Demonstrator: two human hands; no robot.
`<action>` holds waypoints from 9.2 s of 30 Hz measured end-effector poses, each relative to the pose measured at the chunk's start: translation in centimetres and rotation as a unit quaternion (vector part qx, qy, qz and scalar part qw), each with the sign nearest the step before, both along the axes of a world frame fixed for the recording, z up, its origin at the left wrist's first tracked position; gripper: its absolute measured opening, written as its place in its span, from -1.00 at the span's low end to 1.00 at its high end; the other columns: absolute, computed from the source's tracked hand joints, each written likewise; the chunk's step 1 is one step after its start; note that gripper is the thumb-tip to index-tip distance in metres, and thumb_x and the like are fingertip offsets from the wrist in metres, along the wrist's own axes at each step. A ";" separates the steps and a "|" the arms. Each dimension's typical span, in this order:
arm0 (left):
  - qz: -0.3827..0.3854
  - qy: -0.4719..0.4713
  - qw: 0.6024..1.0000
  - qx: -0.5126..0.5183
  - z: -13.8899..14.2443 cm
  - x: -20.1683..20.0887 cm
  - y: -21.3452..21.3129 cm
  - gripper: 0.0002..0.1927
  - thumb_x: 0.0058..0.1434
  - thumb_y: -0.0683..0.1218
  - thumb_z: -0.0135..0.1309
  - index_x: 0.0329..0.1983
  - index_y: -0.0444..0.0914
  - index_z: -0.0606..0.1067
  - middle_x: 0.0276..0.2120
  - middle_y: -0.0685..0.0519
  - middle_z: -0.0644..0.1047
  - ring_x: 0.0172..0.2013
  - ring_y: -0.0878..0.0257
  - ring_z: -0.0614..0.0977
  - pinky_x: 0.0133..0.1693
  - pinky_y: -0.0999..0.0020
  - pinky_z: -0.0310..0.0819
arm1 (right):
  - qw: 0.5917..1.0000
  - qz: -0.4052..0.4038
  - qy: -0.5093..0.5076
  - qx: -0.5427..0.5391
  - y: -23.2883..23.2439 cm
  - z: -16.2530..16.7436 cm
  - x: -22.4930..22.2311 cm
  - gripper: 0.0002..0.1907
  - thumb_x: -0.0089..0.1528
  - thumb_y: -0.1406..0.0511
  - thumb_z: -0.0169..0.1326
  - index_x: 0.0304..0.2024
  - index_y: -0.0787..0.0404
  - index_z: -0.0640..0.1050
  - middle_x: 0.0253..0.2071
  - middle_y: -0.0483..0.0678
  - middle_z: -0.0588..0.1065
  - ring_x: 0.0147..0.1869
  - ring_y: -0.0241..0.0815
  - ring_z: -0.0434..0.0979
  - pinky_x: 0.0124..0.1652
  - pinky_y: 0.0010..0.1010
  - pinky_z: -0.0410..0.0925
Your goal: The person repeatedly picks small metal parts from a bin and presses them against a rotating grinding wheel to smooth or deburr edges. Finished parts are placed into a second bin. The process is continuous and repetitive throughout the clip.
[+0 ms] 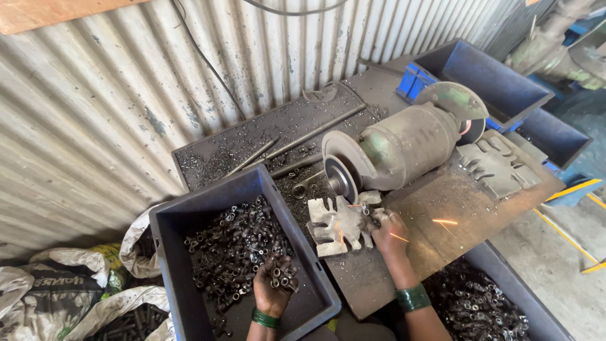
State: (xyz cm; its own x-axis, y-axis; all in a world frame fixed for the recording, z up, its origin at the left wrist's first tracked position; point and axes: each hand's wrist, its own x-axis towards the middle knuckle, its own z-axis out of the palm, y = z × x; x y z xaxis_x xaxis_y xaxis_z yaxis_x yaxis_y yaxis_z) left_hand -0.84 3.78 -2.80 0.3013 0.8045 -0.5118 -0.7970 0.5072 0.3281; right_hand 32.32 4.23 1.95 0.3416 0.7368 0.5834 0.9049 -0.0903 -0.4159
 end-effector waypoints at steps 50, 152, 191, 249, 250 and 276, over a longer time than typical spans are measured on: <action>-0.337 0.190 0.894 0.224 3.1 3.0 -0.9 -0.13 0.22 -0.14 -0.06 0.60 -0.05 -0.07 -0.28 -0.07 0.64 -0.35 0.18 0.71 -0.44 0.38 0.59 | 0.976 0.082 0.164 -0.115 -4.4 0.6 0.3 -0.47 0.25 0.02 0.11 0.15 0.16 0.58 0.24 0.14 0.43 0.22 0.16 0.51 0.13 -0.17 0.37; -0.034 0.069 0.997 0.031 -0.2 1.5 -1.7 -0.15 0.05 -0.11 0.13 0.44 -0.34 0.18 -0.16 -0.04 0.58 -0.45 0.27 0.56 -0.52 0.46 0.47 | 0.986 -0.007 0.091 -0.141 -0.2 -0.3 -0.1 -0.62 0.08 0.35 0.17 -0.03 0.15 0.67 -0.16 0.23 0.57 -0.09 0.20 0.59 -0.04 -0.11 0.45; -0.043 0.089 0.994 0.044 1.9 2.3 -1.2 -0.47 0.21 -0.31 0.05 0.30 -0.35 0.42 -0.12 -0.03 0.61 -0.31 0.26 0.58 -0.34 0.39 0.48 | 0.997 0.054 -0.055 0.019 -0.8 -0.1 0.8 -0.73 -0.02 0.31 0.39 -0.28 0.20 0.66 -0.27 0.02 0.58 -0.21 0.02 0.61 -0.19 -0.20 0.47; -0.063 0.463 0.720 0.512 -0.5 2.6 -2.8 -0.42 -0.18 -0.45 0.23 0.00 -0.31 0.63 -0.09 0.03 0.65 -0.10 0.28 0.68 -0.22 0.49 0.52 | 0.800 0.315 0.378 -0.343 -6.3 1.5 -10.6 -0.74 0.19 0.28 0.33 -0.13 0.31 0.67 -0.28 0.10 0.64 -0.32 -0.22 0.63 -0.28 -0.34 0.48; -0.085 0.494 0.724 0.474 -0.3 2.8 -2.9 -0.43 -0.17 -0.44 0.27 -0.01 -0.30 0.63 -0.11 0.05 0.66 -0.14 0.30 0.69 -0.33 0.50 0.53 | 0.761 0.317 0.426 -0.372 -6.2 1.1 -10.0 -0.75 0.21 0.28 0.32 -0.12 0.30 0.67 -0.28 0.08 0.65 -0.31 -0.25 0.63 -0.28 -0.36 0.49; 0.052 0.012 0.998 0.041 -1.9 0.3 -0.5 -0.55 0.23 -0.24 0.01 0.22 -0.32 0.38 0.05 -0.18 0.59 0.07 -0.01 0.62 0.11 0.07 0.53 | 0.993 0.039 0.033 -0.104 0.4 -0.6 1.3 -0.60 0.02 0.37 0.15 -0.06 0.13 0.66 -0.05 0.13 0.57 0.01 0.16 0.58 -0.02 -0.12 0.43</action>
State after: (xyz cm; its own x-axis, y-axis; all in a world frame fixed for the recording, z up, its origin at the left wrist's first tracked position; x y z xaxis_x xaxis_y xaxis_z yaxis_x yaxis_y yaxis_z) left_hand -0.49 3.29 -4.66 0.2014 0.8702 -0.4496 -0.8352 0.3924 0.3853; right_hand 33.67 4.64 1.35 0.3124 0.8644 0.3941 0.8835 -0.1119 -0.4549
